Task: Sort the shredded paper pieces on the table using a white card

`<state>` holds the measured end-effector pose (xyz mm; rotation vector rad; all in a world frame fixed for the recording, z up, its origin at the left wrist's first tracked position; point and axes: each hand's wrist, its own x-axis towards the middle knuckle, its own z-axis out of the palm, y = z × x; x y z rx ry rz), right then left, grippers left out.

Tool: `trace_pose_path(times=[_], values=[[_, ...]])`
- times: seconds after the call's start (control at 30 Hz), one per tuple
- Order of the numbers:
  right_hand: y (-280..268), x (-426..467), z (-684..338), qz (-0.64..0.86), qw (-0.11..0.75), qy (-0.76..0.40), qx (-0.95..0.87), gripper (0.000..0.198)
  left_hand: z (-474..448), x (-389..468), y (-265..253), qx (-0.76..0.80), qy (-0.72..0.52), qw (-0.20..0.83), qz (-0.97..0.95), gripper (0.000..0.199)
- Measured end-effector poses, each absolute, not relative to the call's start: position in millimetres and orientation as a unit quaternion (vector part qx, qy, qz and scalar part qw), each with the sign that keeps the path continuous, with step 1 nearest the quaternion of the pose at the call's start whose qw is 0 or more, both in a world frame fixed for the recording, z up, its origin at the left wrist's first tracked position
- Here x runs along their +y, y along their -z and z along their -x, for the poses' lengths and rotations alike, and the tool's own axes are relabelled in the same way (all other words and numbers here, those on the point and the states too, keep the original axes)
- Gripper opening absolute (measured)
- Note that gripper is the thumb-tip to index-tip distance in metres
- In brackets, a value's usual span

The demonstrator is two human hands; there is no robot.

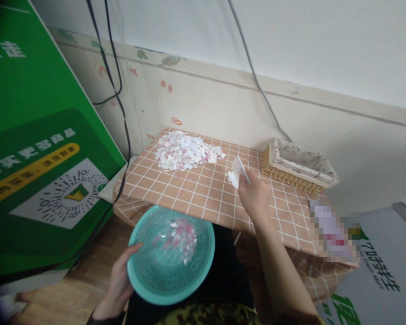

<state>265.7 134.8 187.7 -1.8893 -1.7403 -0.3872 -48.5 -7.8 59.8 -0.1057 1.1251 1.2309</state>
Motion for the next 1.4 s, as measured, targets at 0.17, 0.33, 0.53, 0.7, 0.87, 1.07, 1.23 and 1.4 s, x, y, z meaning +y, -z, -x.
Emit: trace_pose_path(times=[0.17,0.33,0.53,0.7,0.87,1.07,1.23,1.4], values=[[-178.2,144.8,-288.6,0.732,0.227,0.166,-0.621,0.032,48.3,-7.2,-59.1,0.511,-0.546,0.661,0.052,0.01],[-167.9,153.3,-290.7,0.721,0.249,0.113,-0.637,0.033,47.9,-6.9,-58.3,0.511,-0.553,0.656,0.05,0.007],[-173.4,170.1,-285.9,0.679,0.334,0.074,-0.65,0.034,49.3,-8.0,-58.5,0.506,-0.552,0.66,0.051,0.008],[-179.9,173.1,-260.7,0.583,0.365,-0.048,-0.724,0.034,52.4,-8.3,-59.0,0.497,-0.56,0.662,0.043,0.006],[-177.3,182.4,-230.7,0.519,0.348,-0.117,-0.772,0.029,56.8,-8.8,-62.9,0.492,-0.563,0.663,0.041,0.007],[-179.3,199.8,-203.8,0.48,0.305,-0.137,-0.811,0.024,59.7,-8.7,-70.7,0.494,-0.559,0.665,0.025,0.011],[-189.3,203.8,-190.5,0.449,0.272,-0.155,-0.836,0.018,60.1,-7.9,-75.2,0.5,-0.562,0.658,0.028,0.011],[-193.9,203.3,-185.6,0.45,0.277,-0.163,-0.833,0.018,61.8,-8.2,-75.4,0.495,-0.555,0.667,0.04,0.006]])
